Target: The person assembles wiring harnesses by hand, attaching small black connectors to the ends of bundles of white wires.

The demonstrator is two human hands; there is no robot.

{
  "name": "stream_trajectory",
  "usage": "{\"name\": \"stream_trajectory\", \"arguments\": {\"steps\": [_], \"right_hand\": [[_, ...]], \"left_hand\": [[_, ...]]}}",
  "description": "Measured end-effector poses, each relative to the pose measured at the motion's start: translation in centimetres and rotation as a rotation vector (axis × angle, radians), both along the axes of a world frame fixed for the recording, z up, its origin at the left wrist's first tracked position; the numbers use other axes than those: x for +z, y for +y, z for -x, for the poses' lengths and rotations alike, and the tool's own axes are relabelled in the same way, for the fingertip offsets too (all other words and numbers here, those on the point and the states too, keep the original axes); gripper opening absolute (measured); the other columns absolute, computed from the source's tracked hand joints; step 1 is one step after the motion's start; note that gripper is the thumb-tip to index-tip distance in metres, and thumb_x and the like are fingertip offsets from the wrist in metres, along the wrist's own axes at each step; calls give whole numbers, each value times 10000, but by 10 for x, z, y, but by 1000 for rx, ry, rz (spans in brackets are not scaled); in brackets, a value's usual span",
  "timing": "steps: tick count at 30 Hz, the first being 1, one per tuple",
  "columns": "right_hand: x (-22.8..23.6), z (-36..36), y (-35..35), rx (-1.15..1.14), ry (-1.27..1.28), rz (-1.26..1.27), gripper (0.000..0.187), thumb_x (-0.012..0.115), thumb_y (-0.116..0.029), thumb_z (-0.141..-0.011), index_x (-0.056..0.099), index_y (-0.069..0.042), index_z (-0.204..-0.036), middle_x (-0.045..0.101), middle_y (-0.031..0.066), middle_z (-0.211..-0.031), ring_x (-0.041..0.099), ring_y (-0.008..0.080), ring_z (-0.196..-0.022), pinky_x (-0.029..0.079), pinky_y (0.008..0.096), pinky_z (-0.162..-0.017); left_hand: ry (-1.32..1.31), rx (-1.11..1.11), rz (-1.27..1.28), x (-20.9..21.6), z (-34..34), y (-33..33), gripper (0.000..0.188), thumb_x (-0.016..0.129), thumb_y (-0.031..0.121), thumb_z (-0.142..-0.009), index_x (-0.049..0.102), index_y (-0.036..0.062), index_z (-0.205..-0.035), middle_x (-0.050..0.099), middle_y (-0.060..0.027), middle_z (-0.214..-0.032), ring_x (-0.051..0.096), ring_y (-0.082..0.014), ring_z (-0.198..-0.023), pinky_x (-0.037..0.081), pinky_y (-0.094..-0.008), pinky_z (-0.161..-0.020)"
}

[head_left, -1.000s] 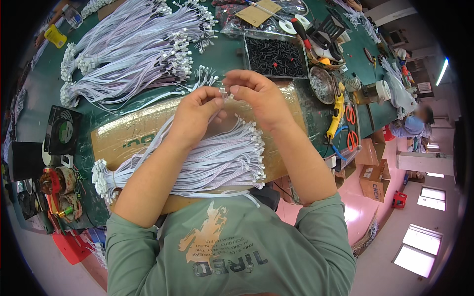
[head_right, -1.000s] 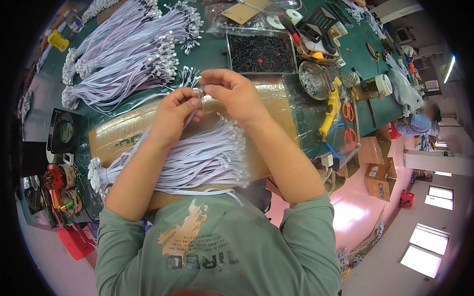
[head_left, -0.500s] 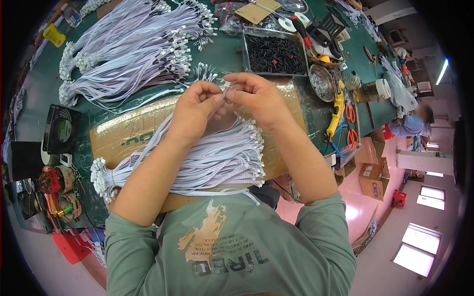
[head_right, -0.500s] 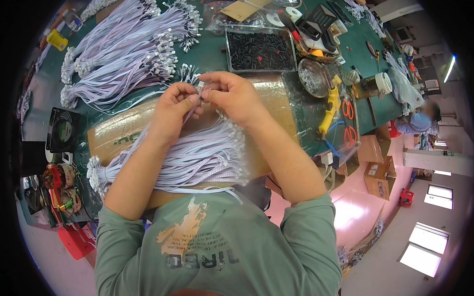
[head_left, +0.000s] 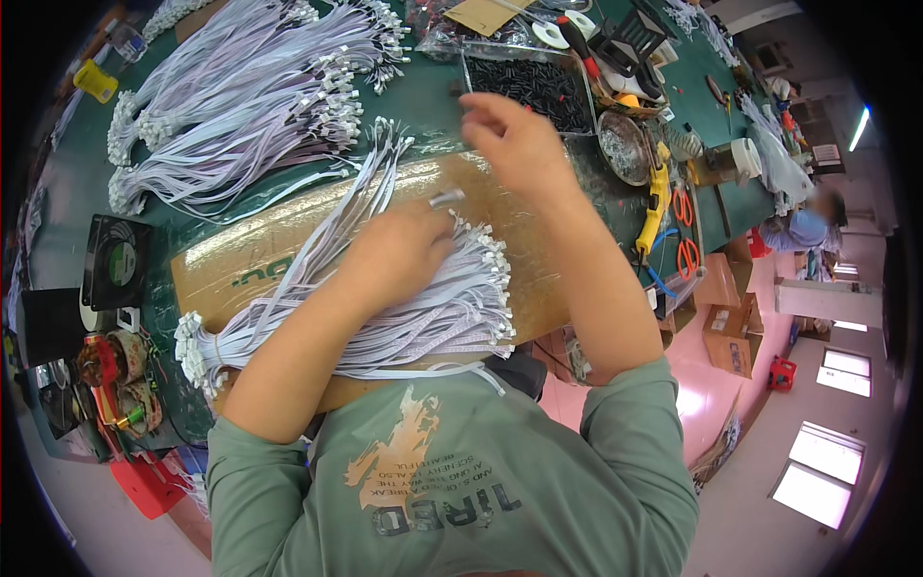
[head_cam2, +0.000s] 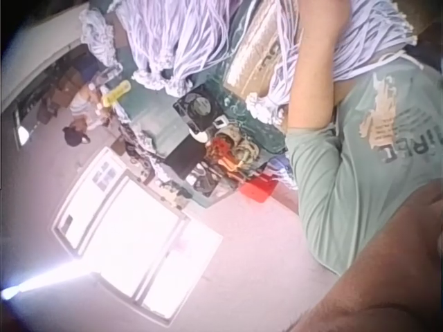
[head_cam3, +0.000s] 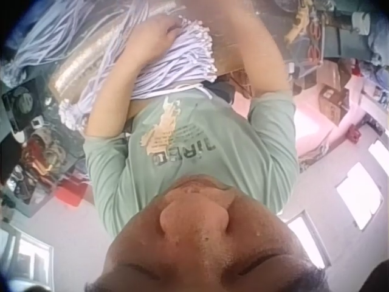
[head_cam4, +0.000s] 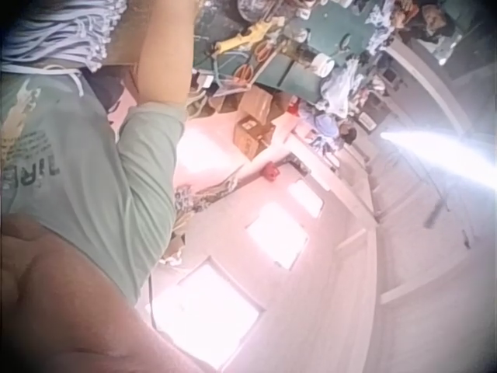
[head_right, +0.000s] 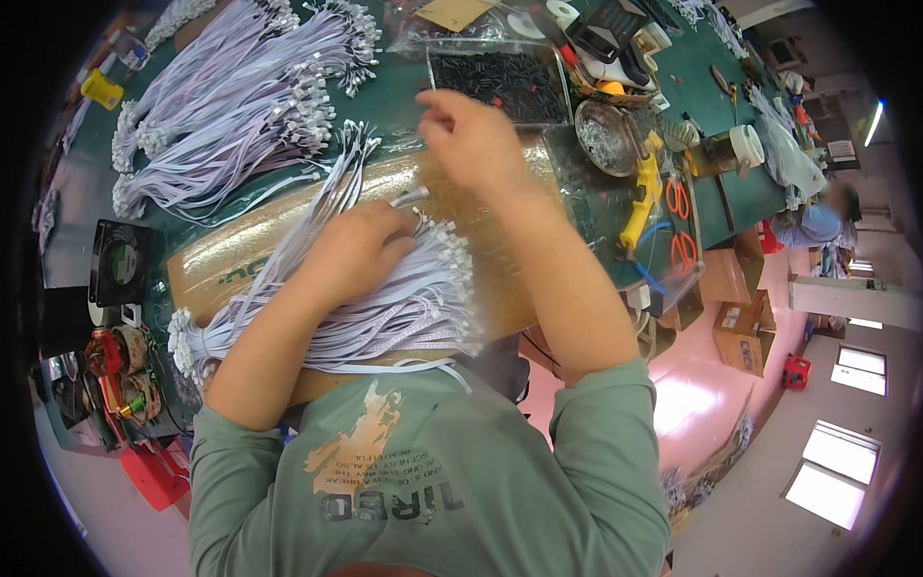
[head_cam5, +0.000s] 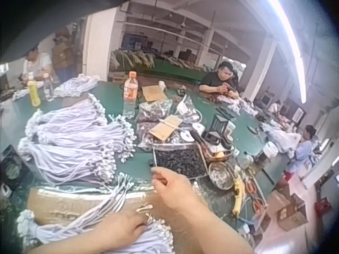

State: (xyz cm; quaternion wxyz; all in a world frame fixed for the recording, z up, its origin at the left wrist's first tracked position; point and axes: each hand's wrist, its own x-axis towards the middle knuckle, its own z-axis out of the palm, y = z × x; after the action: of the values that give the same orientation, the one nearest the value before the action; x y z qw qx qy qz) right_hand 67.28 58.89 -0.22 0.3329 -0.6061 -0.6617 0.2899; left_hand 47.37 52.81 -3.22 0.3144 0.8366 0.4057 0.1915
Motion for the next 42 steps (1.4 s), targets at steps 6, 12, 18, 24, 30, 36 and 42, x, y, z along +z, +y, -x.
{"name": "stream_trajectory", "arguments": {"steps": [6,12,18,24,30,36,42], "right_hand": [[19,-10,-6,193,-173,-16,274,659,-167,-862,663,-72,-1119,703,104,-986,673,226,-887,522,318,-795],[3,-6,-78,696,-399,-63,306,687,-264,-836,671,-79,-1079,691,131,-986,651,327,-886,517,393,-805],[-1,-17,-93,510,-295,456,300,675,-300,-848,680,-97,-1069,682,172,-957,655,342,-890,516,419,-785],[-6,5,-80,70,-497,188,386,659,-357,-862,640,-85,-1136,677,135,-1031,641,342,-941,503,432,-811],[-3,-2,-103,184,-463,-288,400,674,-314,-847,614,-115,-1188,640,115,-1053,605,312,-990,497,426,-837],[-8,1,-131,348,-434,69,359,693,-251,-821,637,-122,-1151,611,88,-1133,577,317,-1039,467,422,-883],[-12,7,-119,358,-483,-303,322,678,-263,-838,655,-124,-1127,655,94,-1001,622,308,-941,481,438,-837]], "left_hand": [[84,32,-269,-2,2,0,147,615,145,-851,670,25,-916,654,-151,-931,611,-341,-908,476,-430,-856],[20,55,-243,-7,8,3,121,593,101,-850,671,16,-886,664,-148,-911,604,-342,-923,467,-437,-867],[9,46,-151,-1,10,8,146,591,112,-858,672,8,-920,669,-164,-945,603,-349,-952,466,-437,-864],[24,-12,-85,12,11,10,207,635,194,-853,673,7,-933,664,-166,-924,608,-355,-923,477,-429,-840],[51,-2,-7,-2,12,2,218,656,217,-837,684,23,-933,665,-157,-886,629,-351,-883,488,-419,-793],[-26,129,266,6,13,11,203,615,139,-882,656,8,-1033,677,-124,-894,639,-261,-732,501,-347,-698],[-297,264,562,0,13,15,255,556,73,-943,605,19,-1188,600,-15,-836,576,-90,-724,486,-245,-652]]}}
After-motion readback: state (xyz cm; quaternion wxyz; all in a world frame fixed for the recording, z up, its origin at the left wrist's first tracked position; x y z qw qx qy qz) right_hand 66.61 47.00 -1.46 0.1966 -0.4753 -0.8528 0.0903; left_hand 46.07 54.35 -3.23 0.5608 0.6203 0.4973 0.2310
